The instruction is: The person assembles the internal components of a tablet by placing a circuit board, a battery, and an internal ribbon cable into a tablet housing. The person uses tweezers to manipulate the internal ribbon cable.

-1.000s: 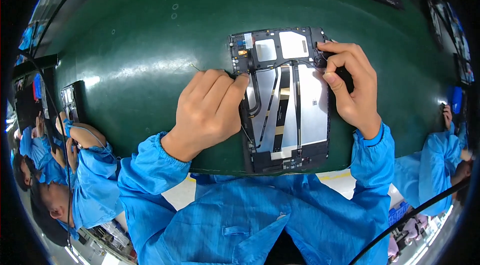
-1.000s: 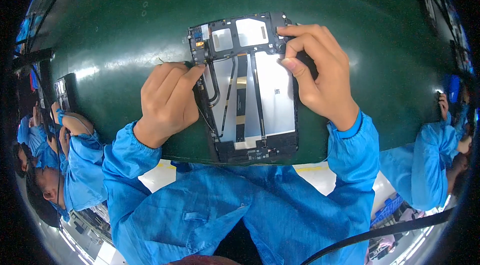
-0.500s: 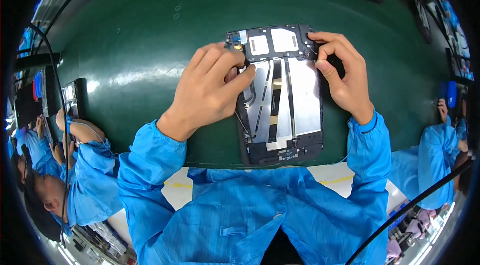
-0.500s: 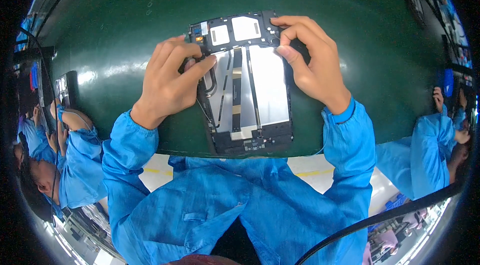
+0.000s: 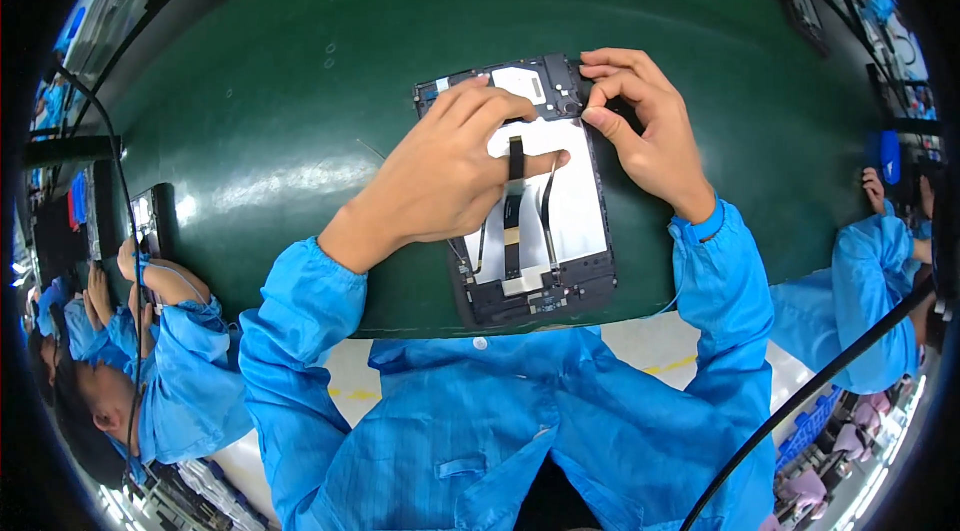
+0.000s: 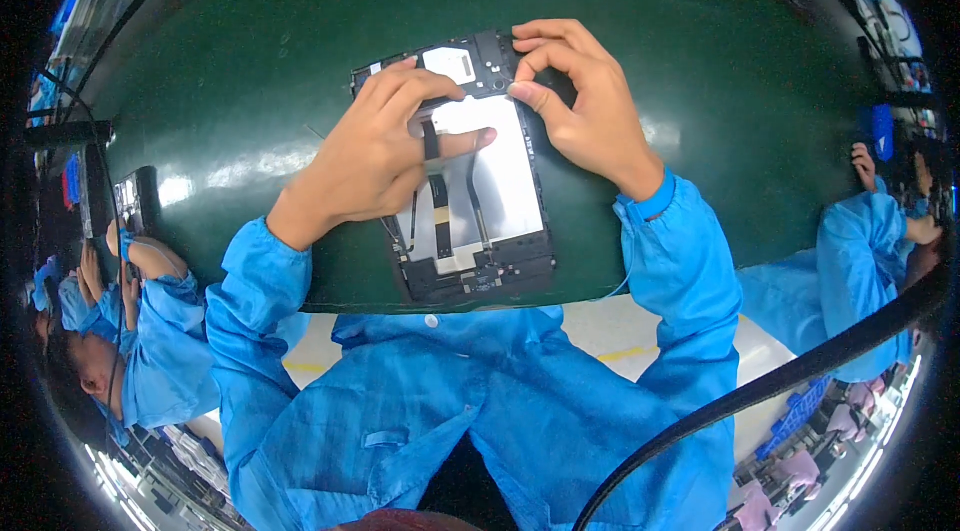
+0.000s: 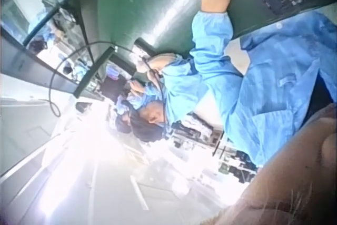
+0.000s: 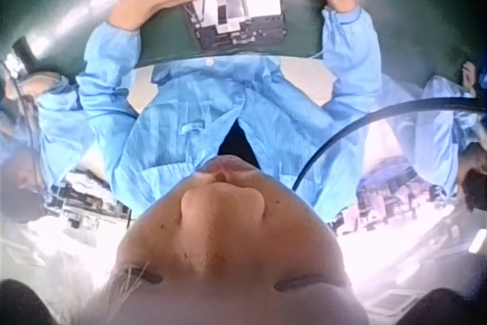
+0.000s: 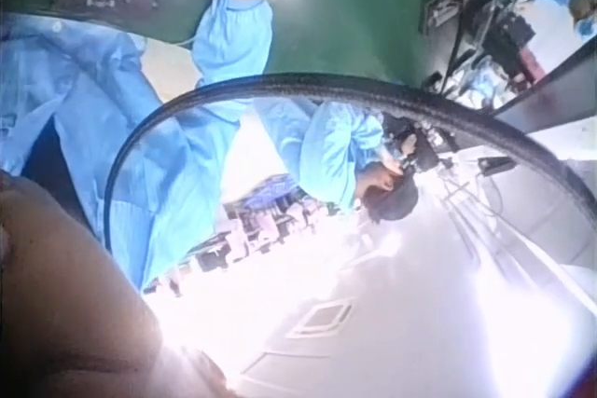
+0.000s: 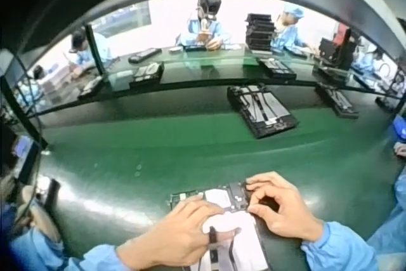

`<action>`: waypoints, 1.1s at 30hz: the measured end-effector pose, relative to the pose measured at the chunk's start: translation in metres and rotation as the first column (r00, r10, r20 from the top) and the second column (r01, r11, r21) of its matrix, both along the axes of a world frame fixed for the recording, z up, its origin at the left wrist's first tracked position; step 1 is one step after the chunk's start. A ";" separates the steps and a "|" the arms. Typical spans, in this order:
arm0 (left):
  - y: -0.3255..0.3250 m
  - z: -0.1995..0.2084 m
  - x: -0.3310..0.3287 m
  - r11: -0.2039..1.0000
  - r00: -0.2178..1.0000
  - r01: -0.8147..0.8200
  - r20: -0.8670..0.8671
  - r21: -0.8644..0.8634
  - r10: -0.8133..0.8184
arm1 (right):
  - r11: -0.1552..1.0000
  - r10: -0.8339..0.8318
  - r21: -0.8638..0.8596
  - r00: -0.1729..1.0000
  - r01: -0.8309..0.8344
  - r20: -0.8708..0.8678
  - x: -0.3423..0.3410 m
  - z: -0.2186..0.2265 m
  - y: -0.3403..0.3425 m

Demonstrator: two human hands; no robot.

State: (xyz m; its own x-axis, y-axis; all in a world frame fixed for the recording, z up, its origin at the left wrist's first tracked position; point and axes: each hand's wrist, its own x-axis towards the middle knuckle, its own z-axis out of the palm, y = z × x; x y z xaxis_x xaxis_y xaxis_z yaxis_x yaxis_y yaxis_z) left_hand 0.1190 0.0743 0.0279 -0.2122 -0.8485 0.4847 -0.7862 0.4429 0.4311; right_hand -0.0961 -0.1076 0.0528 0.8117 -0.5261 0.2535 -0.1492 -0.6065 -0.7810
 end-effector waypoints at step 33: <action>-0.008 -0.002 -0.015 0.996 0.997 -0.076 0.020 -0.043 0.077 | 0.985 -0.027 -0.174 0.998 0.016 -0.063 0.002 0.007 0.005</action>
